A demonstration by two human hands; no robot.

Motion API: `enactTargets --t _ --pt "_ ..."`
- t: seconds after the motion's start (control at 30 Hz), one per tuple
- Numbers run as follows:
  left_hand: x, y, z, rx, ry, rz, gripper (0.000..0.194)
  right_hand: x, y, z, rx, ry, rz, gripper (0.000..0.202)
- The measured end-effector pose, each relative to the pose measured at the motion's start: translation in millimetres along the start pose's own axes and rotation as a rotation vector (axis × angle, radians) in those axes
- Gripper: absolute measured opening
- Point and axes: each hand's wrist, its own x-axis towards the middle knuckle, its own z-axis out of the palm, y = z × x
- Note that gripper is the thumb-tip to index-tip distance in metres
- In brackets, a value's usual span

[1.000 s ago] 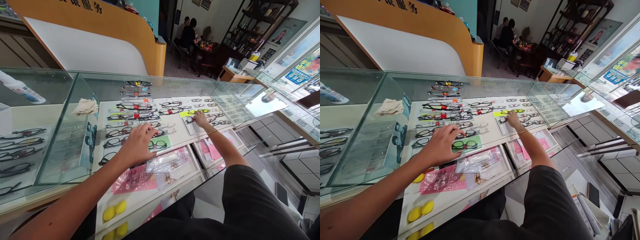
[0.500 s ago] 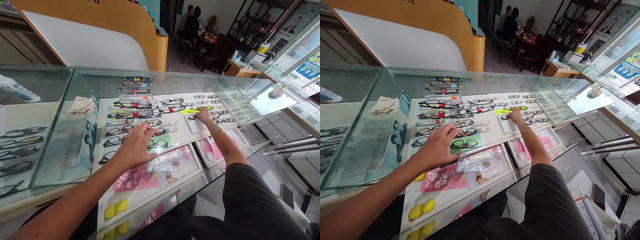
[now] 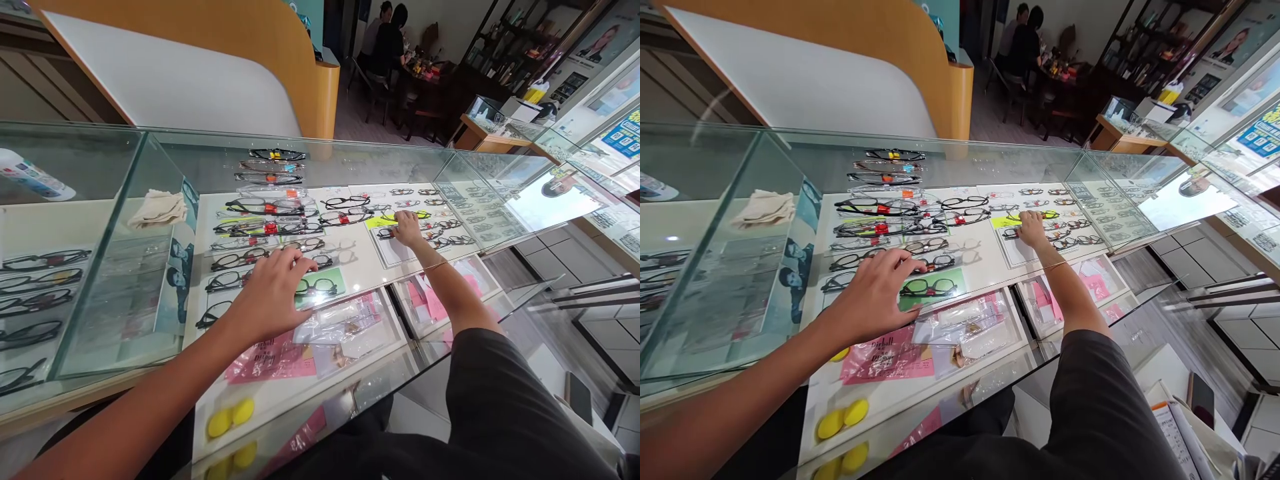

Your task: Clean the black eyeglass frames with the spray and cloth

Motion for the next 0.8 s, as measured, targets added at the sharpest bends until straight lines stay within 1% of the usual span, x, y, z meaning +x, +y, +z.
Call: enactTargets --t 0.17,0.27,0.43,0.63,0.8 --pt "-2 0 0.2 0.003 0.003 -0.011 0.056 20 -13 0 0.015 0.056 -0.005 0.045" --pt "-3 0 -0.1 0.027 0.002 -0.005 0.056 28 -18 1 0.015 0.063 -0.015 0.041" --pt "-3 0 0.4 0.040 0.008 -0.007 0.056 36 -20 9 0.010 0.035 -0.053 0.041" --pt "-3 2 -0.3 0.031 0.005 -0.040 0.053 45 -22 17 0.005 -0.014 -0.123 0.042" --pt "-3 3 -1.0 0.036 -0.005 -0.030 0.052 49 -21 20 -0.008 -0.038 -0.136 0.044"
